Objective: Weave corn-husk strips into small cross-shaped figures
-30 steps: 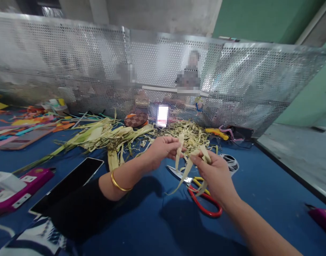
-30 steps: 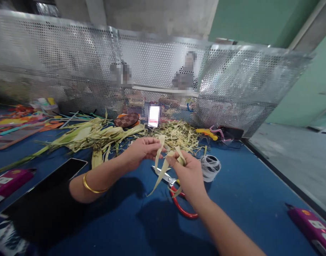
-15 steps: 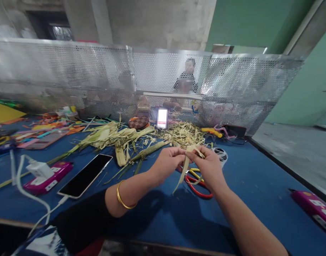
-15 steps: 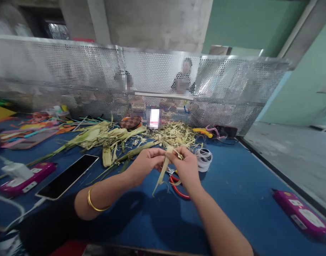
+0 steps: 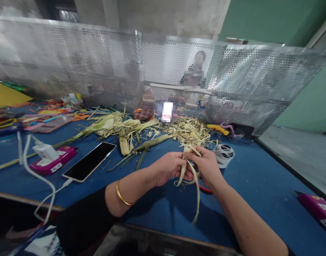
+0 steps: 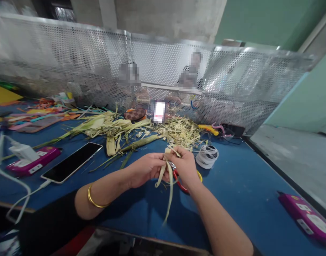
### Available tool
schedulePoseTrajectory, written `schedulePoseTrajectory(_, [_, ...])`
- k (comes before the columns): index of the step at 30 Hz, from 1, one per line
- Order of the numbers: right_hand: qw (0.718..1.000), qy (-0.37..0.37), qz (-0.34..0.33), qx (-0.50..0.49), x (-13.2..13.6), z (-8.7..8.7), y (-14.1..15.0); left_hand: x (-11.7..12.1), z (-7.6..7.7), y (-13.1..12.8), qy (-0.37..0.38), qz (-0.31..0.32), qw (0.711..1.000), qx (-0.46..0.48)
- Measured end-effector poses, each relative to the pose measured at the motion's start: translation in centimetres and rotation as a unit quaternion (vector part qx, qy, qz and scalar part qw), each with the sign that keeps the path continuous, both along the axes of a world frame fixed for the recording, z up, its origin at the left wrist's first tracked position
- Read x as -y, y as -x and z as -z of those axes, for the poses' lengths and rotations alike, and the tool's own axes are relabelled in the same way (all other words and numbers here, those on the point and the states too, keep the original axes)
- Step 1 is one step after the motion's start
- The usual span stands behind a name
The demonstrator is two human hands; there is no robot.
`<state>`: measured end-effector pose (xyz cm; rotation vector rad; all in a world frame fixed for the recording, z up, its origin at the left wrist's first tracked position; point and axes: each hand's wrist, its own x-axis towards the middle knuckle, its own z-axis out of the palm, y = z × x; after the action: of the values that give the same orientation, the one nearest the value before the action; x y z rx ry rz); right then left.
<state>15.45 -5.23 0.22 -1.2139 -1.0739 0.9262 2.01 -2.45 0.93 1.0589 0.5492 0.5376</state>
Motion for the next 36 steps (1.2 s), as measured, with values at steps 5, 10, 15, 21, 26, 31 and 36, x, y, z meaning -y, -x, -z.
schedulePoseTrajectory(5, [1.000,0.002,-0.021,0.007,0.2,-0.4,0.1,0.0,-0.2,0.1,-0.021,-0.028,0.999,-0.028])
schedulePoseTrajectory(10, [0.997,0.023,-0.062,-0.029,0.4,-0.3,0.2,0.2,0.5,-0.3,-0.060,-0.039,0.997,-0.038])
schedulePoseTrajectory(15, [0.999,0.005,-0.039,-0.011,0.3,-0.4,-0.1,0.3,0.6,-0.3,-0.083,-0.053,0.993,-0.068])
schedulePoseTrajectory(21, [1.000,-0.002,-0.029,0.002,0.2,-0.2,-0.1,0.6,0.1,-0.4,-0.127,-0.058,0.984,-0.110])
schedulePoseTrajectory(26, [0.999,0.010,-0.020,-0.027,0.3,-0.6,0.1,0.5,0.5,-0.2,-0.187,-0.089,0.974,-0.086])
schedulePoseTrajectory(31, [0.987,0.073,-0.090,-0.109,0.8,-1.1,0.1,0.3,0.3,-0.1,-0.182,-0.200,0.962,-0.036])
schedulePoseTrajectory(36, [0.969,0.129,-0.179,-0.107,0.9,-0.8,0.2,0.3,0.3,-0.3,-0.200,-0.189,0.961,-0.025])
